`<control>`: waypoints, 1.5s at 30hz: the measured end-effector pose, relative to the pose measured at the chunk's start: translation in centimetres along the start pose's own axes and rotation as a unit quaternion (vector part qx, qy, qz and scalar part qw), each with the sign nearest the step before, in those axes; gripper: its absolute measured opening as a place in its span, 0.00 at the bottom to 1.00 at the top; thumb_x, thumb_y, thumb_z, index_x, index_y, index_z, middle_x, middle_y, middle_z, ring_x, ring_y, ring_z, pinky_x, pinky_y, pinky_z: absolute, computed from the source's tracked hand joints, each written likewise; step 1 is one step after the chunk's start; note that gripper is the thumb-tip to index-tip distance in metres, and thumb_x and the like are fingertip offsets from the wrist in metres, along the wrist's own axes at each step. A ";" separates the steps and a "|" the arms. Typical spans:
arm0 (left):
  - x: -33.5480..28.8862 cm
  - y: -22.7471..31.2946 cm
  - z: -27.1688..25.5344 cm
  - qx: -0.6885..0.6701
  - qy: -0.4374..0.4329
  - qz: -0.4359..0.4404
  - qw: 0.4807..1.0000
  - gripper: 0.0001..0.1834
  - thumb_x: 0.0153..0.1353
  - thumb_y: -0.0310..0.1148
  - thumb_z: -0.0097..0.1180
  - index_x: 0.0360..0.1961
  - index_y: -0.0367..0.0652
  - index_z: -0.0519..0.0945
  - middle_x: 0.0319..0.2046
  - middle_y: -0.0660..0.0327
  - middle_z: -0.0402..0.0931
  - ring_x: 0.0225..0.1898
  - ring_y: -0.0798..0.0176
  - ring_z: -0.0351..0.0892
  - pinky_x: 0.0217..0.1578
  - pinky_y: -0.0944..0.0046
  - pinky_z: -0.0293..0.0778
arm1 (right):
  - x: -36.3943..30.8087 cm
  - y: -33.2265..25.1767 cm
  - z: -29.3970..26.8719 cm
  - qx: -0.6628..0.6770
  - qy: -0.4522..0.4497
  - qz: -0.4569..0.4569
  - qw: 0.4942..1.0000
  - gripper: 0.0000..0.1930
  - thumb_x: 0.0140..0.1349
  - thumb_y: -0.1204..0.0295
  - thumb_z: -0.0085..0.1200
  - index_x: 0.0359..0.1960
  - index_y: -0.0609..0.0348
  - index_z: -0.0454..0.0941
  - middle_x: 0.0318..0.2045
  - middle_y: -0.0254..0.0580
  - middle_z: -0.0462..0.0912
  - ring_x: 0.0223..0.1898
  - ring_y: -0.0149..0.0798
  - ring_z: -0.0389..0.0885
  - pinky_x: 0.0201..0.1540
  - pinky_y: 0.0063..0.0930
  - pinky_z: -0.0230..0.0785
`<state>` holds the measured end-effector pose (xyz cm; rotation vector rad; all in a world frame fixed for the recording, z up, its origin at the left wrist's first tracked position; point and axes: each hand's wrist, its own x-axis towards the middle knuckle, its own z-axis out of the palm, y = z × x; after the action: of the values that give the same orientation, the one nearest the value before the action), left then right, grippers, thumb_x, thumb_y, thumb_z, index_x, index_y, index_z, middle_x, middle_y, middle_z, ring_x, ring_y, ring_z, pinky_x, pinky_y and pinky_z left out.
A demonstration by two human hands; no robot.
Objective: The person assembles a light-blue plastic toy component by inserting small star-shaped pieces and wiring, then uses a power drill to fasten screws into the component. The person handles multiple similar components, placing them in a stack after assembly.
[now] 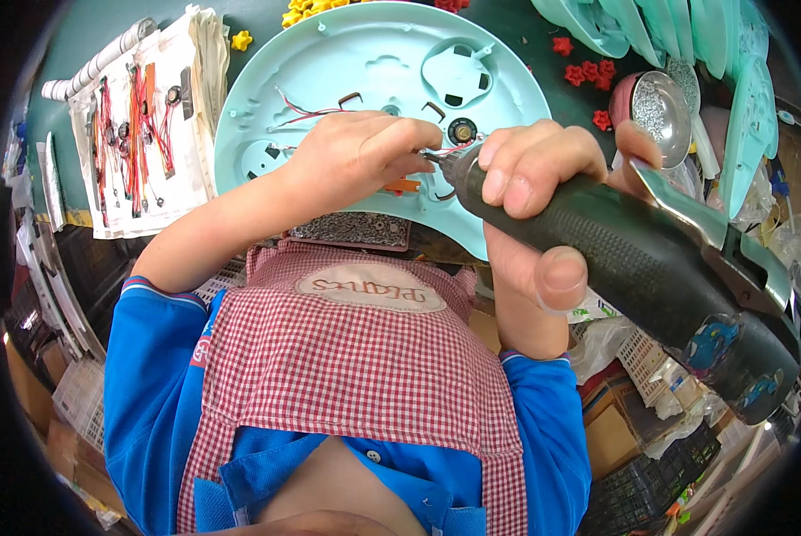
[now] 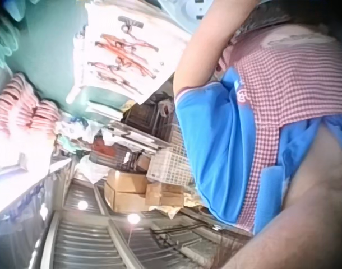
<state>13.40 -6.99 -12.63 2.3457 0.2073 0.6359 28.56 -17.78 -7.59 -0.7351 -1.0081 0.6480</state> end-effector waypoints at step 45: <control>-7.1 -2.8 -8.4 0.178 -0.046 -0.140 0.973 0.16 0.42 0.30 0.67 0.37 0.49 0.82 0.41 0.67 0.77 0.42 0.60 0.75 0.43 0.61 0.73 | -2.2 -5.0 -10.9 -0.235 0.332 -0.108 0.907 0.21 0.54 0.52 0.54 0.32 0.62 0.72 0.25 0.41 0.74 0.29 0.39 0.73 0.41 0.37 0.68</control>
<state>3.17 -2.23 -11.80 2.6102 0.6440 0.3733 38.31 -25.06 -8.43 -1.1484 -0.5867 -0.0713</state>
